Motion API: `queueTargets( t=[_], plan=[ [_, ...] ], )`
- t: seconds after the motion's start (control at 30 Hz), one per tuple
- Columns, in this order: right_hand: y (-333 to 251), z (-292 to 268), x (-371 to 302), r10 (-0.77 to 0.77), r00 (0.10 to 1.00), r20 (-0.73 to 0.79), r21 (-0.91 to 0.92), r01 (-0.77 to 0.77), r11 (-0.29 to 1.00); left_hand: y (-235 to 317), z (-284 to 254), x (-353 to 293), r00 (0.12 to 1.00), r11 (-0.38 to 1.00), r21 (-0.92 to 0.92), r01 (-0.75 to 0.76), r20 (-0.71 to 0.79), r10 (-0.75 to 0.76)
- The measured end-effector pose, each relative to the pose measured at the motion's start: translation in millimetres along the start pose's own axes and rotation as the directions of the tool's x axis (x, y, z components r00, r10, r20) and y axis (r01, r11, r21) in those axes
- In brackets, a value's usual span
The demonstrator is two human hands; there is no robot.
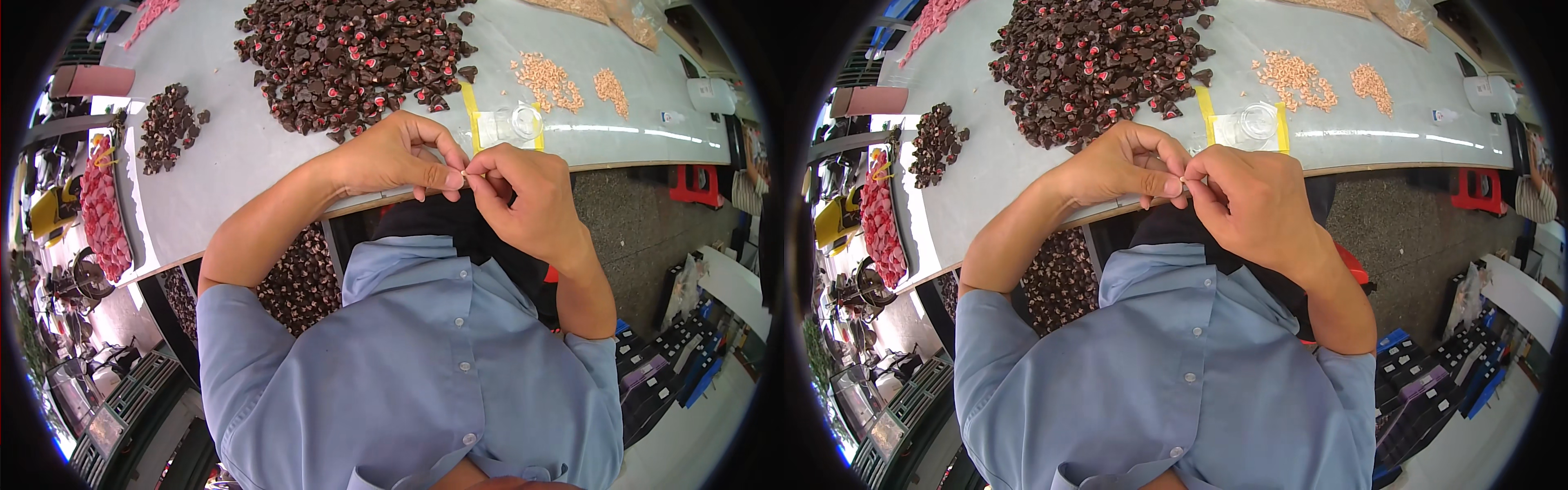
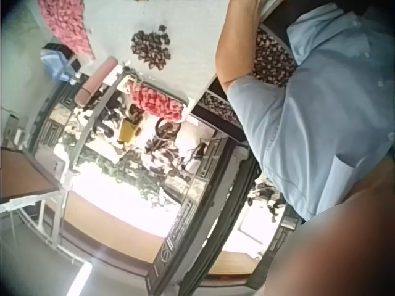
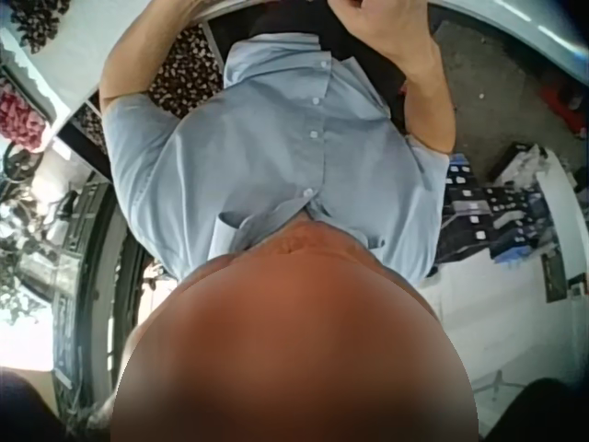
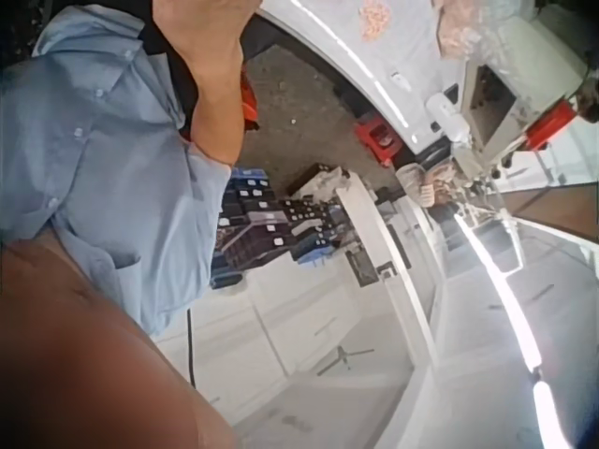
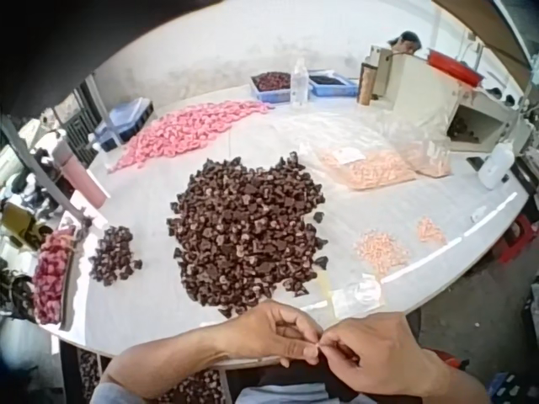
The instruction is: Assembling small plastic components at a workbench.
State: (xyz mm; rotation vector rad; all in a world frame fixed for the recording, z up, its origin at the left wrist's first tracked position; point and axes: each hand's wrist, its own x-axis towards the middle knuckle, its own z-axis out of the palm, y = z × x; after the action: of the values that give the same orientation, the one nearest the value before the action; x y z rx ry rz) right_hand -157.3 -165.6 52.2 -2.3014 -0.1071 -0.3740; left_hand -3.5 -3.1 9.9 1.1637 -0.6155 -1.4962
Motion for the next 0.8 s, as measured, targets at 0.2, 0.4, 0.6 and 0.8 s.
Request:
queueTargets(
  t=[0.2,0.4,0.6,0.8],
  plan=[
    [-2.2,-0.5,2.8,0.054,0.997,0.047,0.032,-0.056,0.998,3.4,-1.1,-1.9,1.000,0.999,0.040,0.029,0.009,-0.029],
    [-0.9,-0.5,1.2,0.084,0.992,0.090,0.041,-0.088,0.995,8.9,3.3,-2.5,0.998,0.994,0.096,0.057,-0.003,-0.057],
    [0.8,-2.5,0.0,0.057,0.995,0.080,0.032,-0.060,0.998,8.7,4.0,-1.7,0.999,0.995,0.082,0.050,-0.013,-0.049],
    [-1.1,-28.6,6.6,0.042,0.999,0.020,-0.076,-0.041,0.996,1.5,1.2,2.2,0.999,1.000,0.009,0.010,-0.035,-0.010]
  ],
)
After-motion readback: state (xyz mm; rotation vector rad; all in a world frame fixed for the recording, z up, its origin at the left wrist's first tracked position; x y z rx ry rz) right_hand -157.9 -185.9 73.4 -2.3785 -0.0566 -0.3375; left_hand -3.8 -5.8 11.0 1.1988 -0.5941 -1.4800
